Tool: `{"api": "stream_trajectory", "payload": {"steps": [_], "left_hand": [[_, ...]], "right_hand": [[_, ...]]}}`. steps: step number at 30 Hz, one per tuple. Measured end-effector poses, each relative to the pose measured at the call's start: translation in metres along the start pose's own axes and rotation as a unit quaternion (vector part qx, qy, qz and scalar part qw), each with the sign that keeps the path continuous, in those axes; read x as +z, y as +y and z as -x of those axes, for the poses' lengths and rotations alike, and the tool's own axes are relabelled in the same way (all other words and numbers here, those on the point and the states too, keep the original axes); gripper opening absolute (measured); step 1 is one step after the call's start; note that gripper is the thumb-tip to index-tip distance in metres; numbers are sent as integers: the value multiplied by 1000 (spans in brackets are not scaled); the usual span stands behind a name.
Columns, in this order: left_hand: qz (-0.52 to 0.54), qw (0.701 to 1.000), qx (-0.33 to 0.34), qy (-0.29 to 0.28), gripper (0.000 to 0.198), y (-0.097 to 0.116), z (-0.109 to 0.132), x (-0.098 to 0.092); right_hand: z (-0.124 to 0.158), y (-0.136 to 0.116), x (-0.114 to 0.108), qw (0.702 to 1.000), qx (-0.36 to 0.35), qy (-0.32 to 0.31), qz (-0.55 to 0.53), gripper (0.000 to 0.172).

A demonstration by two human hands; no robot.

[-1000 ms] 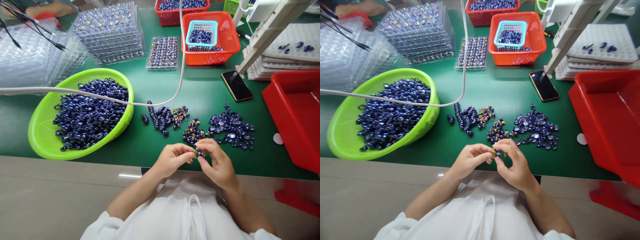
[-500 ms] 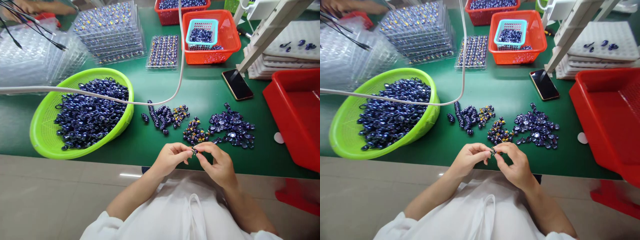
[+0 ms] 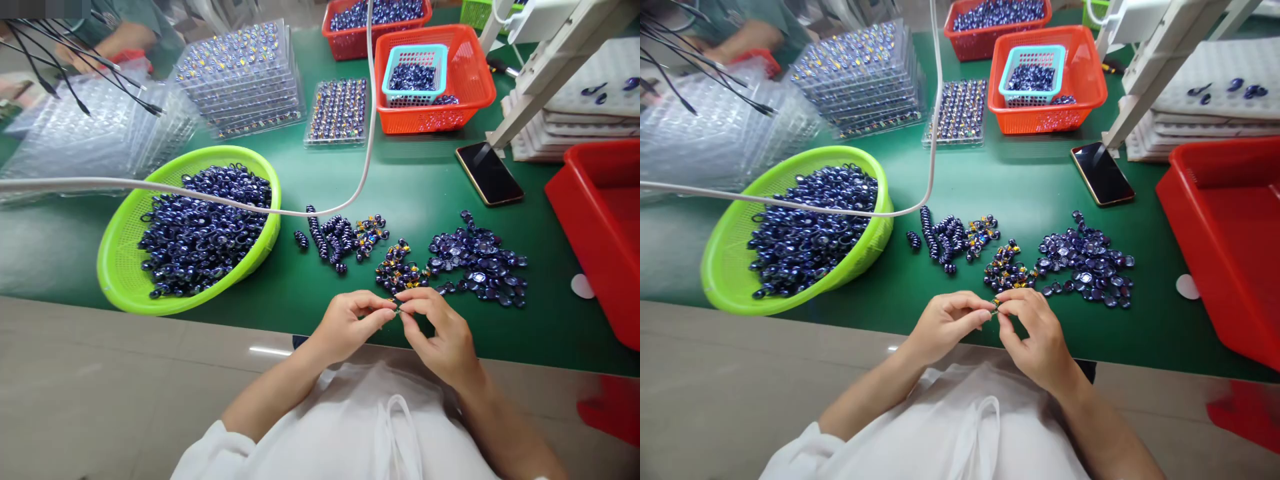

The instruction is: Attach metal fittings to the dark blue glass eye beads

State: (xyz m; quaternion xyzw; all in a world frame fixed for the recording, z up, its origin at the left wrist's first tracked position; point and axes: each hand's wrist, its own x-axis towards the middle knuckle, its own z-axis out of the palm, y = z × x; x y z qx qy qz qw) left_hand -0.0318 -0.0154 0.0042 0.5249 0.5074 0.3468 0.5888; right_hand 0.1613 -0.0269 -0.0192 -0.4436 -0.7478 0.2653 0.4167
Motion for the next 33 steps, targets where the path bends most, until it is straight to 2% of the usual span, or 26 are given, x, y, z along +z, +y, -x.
{"api": "stream_trajectory", "payload": {"steps": [2, 4, 5, 8, 11, 16, 26, 33], "left_hand": [[-136, 984, 97, 58, 19, -1, -5, -13], [-284, 932, 179, 136, 23, -5, -13, -28], [-350, 901, 199, 159, 25, -7, -17, -35], [-493, 832, 194, 162, 22, -17, -27, -50], [-545, 809, 175, 137, 12, -24, -32, -54], [-527, 815, 198, 135, 10, -27, -30, -53], [-360, 903, 179, 149, 14, -35, -28, -54], [-269, 929, 157, 200, 16, -32, -24, -54]], "right_hand": [[0, 1, -3, 1000, 11, 3, -4, 17], [1, 1, -6, 1000, 31, 3, -6, 15], [2, 1, -8, 999, 42, 2, -6, 14], [3, 1, -9, 998, 53, -9, -12, 14], [3, 0, -6, 998, 45, -23, -26, 15], [1, 0, -4, 997, 47, -32, -42, 16], [-1, -1, -2, 998, 46, -37, -37, 16], [-1, 1, 0, 996, 64, -38, -39, 15]]}}
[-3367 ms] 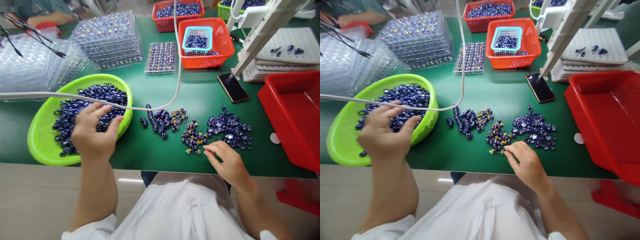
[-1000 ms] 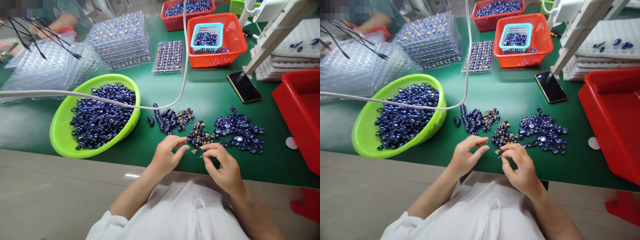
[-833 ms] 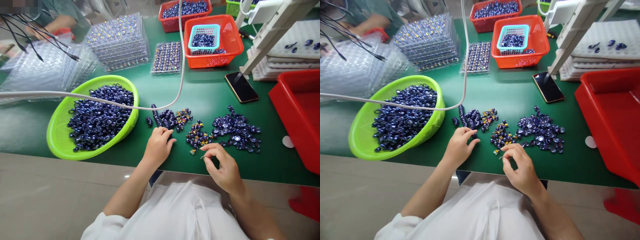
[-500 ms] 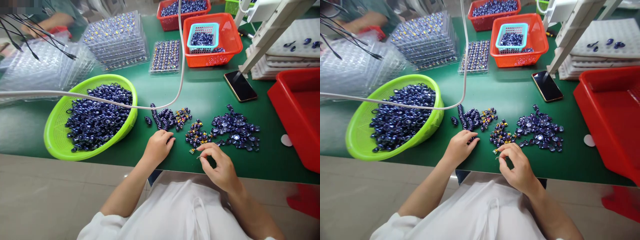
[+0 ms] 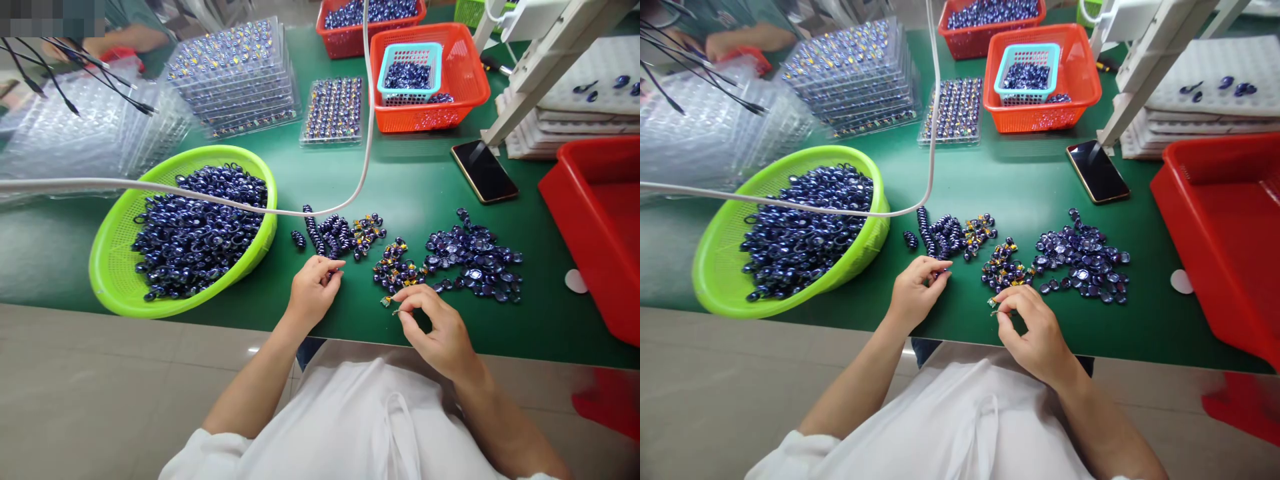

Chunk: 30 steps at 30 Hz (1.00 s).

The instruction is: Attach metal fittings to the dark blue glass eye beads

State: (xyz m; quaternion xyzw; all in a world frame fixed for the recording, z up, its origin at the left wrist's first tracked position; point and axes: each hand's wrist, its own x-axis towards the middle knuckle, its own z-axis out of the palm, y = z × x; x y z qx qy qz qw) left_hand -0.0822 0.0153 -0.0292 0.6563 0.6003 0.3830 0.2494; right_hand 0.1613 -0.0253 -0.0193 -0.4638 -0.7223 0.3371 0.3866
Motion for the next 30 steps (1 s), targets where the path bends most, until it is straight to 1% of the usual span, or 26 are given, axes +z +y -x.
{"api": "stream_trajectory", "payload": {"steps": [2, 4, 7, 9, 11, 13, 15, 17, 19, 20, 22, 25, 28, 30], "left_hand": [[46, 998, -29, 15, 14, 0, 0, 0], [116, 990, -77, 22, 14, 3, 0, 0], [240, 960, -143, -2, 18, 12, 2, 2], [316, 936, -151, -36, 20, 21, 6, 7], [381, 912, -140, -64, 21, 30, 11, 15], [420, 895, -133, -67, 21, 38, 17, 25], [426, 895, -125, -43, 19, 44, 21, 34], [411, 904, -118, -10, 18, 49, 22, 40], [397, 909, -130, 5, 18, 52, 22, 42], [391, 909, -146, 2, 18, 53, 21, 42], [386, 903, -186, -22, 20, 55, 19, 40], [389, 888, -231, -75, 26, 55, 16, 34], [394, 881, -235, -118, 30, 51, 14, 30], [401, 877, -224, -141, 31, 49, 13, 29]], "right_hand": [[0, 0, 0, 1000, 3, -1, -1, 15], [1, -1, -1, 1000, 10, 1, -5, 15], [1, -3, 2, 999, 29, 17, -25, 14], [0, -6, 5, 998, 42, 26, -48, 13], [-1, -9, 10, 996, 45, 24, -76, 12], [-3, -12, 16, 995, 39, 27, -92, 12], [-4, -15, 19, 996, 18, 43, -75, 13], [-4, -16, 21, 997, -21, 65, -32, 17], [-3, -16, 21, 994, -70, 78, 18, 22], [-2, -15, 21, 992, -92, 78, 43, 24], [-1, -12, 19, 986, -119, 66, 93, 29], [0, -8, 16, 980, -132, 39, 144, 30], [-1, -8, 12, 984, -133, 22, 118, 29], [-2, -10, 9, 992, -107, 15, 64, 26]]}}
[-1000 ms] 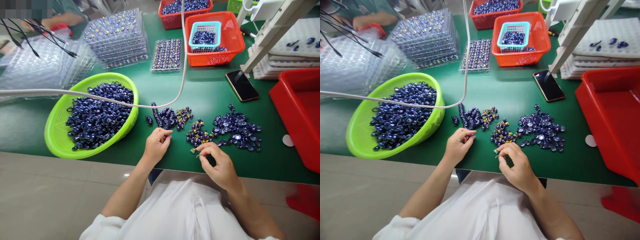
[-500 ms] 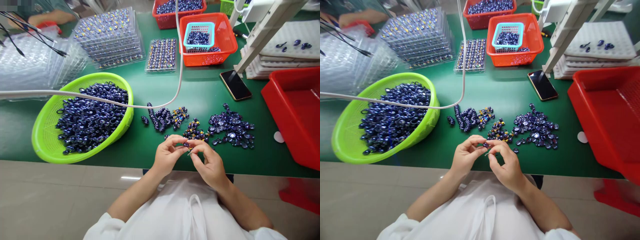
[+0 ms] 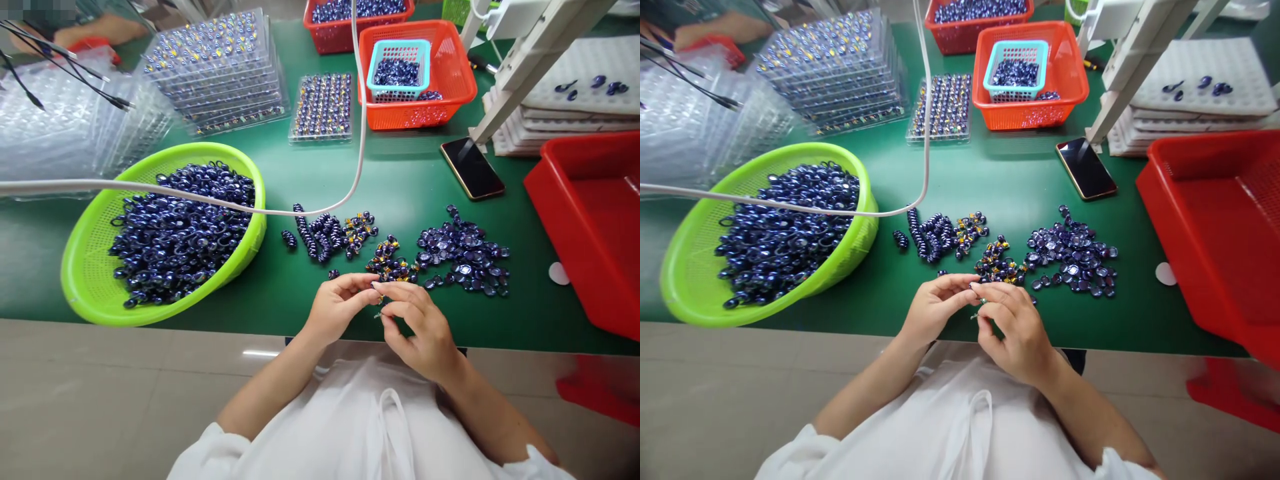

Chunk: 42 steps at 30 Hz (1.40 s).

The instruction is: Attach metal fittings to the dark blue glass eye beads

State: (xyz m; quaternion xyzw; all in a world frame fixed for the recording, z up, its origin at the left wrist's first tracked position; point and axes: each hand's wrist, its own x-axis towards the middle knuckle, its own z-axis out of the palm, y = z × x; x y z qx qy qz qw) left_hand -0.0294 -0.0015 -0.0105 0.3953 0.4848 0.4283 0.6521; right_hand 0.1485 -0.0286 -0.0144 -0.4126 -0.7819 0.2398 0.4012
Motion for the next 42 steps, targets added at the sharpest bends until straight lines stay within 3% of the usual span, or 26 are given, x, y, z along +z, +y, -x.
{"api": "stream_trajectory", "payload": {"steps": [3, 6, 12, 21, 29, 36, 42], "left_hand": [[-15, 999, 25, -14, 29, -4, 2, -1], [-68, 993, 91, -12, 24, -9, 6, 1], [-201, 952, 228, -45, 18, -6, 9, 1], [-283, 902, 320, -63, 23, 0, 8, -2], [-355, 870, 330, -86, 20, 1, 8, -8], [-366, 874, 302, -102, 20, 2, 7, -9], [-348, 874, 327, -87, 22, -4, 8, -5]], "right_hand": [[-2, -4, -3, 993, 96, 32, -68, 18], [-4, -6, -4, 979, 170, 70, -90, 12], [-6, -5, -2, 966, 225, 33, -120, 7], [-7, -4, -1, 955, 261, 29, -139, 4], [-11, -7, -6, 963, 250, 11, -97, 7], [-10, -5, -6, 952, 276, -21, -127, 9], [-7, -1, -4, 945, 284, -29, -158, 9]]}}
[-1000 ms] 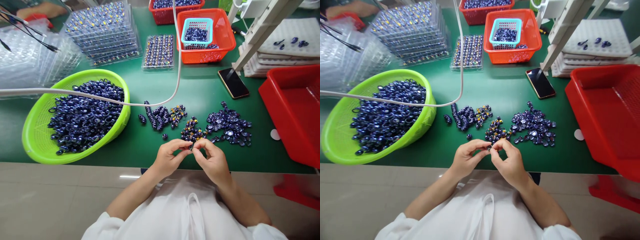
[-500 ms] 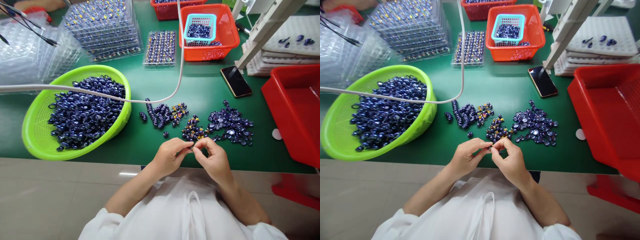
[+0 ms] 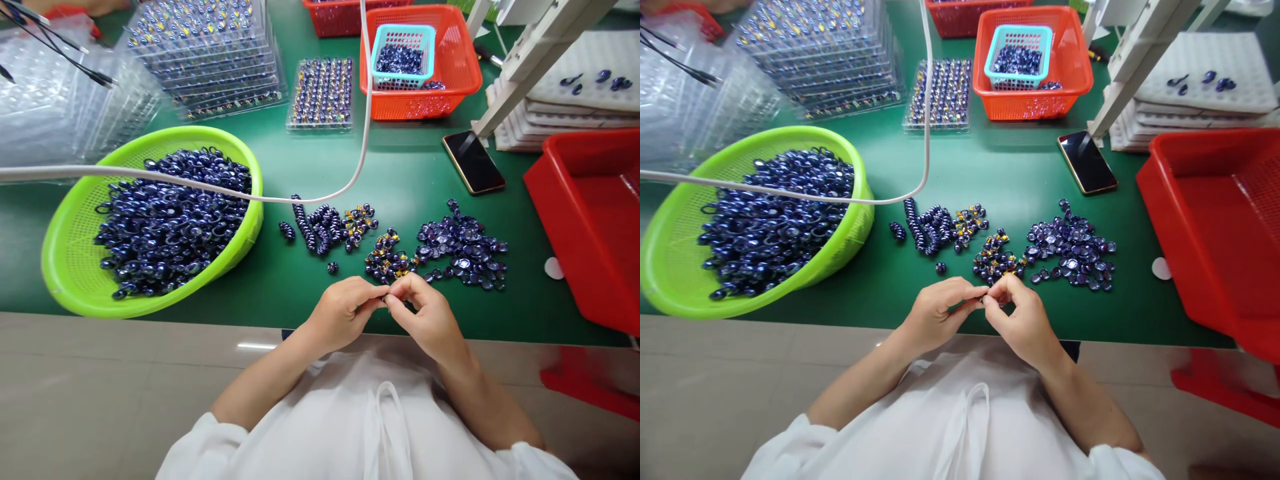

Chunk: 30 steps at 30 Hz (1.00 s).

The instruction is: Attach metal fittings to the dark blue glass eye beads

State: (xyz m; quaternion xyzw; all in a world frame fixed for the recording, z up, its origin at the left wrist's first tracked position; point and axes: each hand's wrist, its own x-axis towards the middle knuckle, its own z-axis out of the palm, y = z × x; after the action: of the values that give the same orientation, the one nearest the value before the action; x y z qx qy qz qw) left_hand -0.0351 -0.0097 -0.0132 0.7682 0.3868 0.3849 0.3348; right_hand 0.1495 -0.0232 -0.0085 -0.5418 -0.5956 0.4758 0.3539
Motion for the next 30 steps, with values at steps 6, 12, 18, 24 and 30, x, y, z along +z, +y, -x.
{"api": "stream_trajectory", "payload": {"steps": [6, 12, 18, 24, 30], "left_hand": [[81, 996, -37, 13, 24, 7, 1, 4], [283, 909, -298, 63, 21, 13, -1, 7], [376, 841, -375, 100, 25, 15, -9, 6], [364, 839, -391, 105, 16, 17, -14, 7], [376, 832, -394, 106, 14, 16, -16, 8]], "right_hand": [[-3, -2, -5, 999, 39, -31, -23, 13], [-7, -2, -5, 997, 22, -40, -63, 13], [1, 12, -9, 991, 23, -44, -128, 19], [10, 19, -14, 999, -38, 7, -24, 11], [6, 16, -13, 984, -170, 27, 37, 20]]}}
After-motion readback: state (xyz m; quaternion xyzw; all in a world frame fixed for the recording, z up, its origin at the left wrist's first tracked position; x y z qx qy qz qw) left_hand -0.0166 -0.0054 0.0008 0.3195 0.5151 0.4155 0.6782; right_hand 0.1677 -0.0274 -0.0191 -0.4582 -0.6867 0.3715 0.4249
